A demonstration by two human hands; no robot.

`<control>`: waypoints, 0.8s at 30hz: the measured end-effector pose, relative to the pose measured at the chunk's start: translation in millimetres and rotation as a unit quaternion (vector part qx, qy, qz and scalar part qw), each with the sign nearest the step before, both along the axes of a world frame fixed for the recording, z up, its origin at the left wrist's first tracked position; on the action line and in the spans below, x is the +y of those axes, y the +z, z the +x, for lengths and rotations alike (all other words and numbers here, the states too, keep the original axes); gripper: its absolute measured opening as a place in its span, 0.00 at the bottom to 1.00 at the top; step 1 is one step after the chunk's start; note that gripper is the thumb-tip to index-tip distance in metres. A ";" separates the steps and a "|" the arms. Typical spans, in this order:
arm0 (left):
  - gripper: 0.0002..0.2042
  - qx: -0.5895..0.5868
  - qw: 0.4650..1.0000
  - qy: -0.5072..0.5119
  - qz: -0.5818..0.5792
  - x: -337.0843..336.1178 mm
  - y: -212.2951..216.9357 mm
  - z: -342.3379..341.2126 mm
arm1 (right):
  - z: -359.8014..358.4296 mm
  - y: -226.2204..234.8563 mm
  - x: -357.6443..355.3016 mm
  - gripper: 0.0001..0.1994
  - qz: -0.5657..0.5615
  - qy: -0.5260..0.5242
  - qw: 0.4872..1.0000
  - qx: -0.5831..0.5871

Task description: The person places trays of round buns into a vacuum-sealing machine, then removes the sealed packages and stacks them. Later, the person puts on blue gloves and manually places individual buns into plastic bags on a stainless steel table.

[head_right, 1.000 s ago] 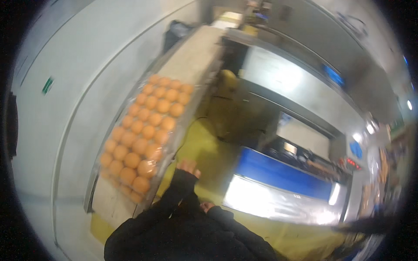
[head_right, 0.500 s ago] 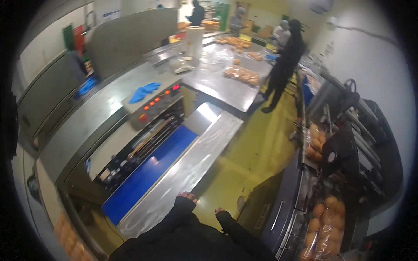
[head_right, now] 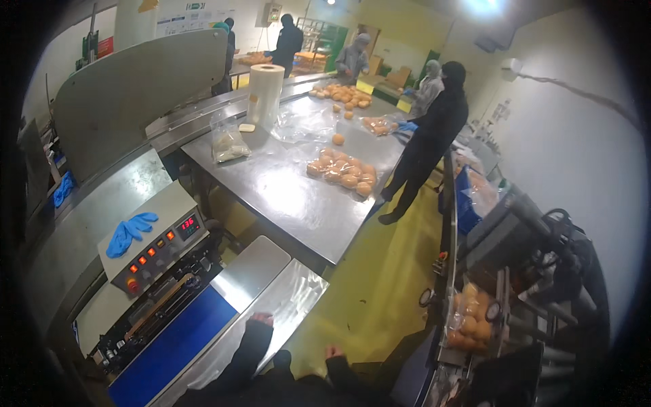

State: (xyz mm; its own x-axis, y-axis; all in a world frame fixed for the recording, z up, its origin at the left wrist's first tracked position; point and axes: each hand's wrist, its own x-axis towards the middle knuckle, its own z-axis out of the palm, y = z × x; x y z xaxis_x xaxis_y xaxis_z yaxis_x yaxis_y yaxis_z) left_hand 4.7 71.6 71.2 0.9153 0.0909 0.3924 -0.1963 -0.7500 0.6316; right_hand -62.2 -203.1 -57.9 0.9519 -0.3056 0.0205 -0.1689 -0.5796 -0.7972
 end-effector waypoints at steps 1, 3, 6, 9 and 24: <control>0.06 0.008 0.998 -0.029 -0.053 -10.7 24.8 24.3 | 38.3 14.4 -14.4 0.09 0.048 0.000 0.998 -0.044; 0.07 0.056 0.990 -0.036 -0.124 -38.0 62.7 62.6 | 110.1 55.2 -36.2 0.10 0.050 -0.087 0.991 -0.091; 0.09 0.098 0.972 -0.039 -0.209 -58.0 73.2 117.1 | 235.8 76.5 -65.5 0.11 0.182 -0.088 0.970 -0.135; 0.08 0.151 0.940 0.048 -0.303 -75.8 53.6 177.5 | 354.8 80.4 -100.4 0.11 0.212 -0.082 0.958 -0.172; 0.19 0.365 0.852 0.327 -0.184 -111.1 -39.4 689.6 | 759.9 71.2 -233.1 0.18 0.305 -0.109 0.940 0.103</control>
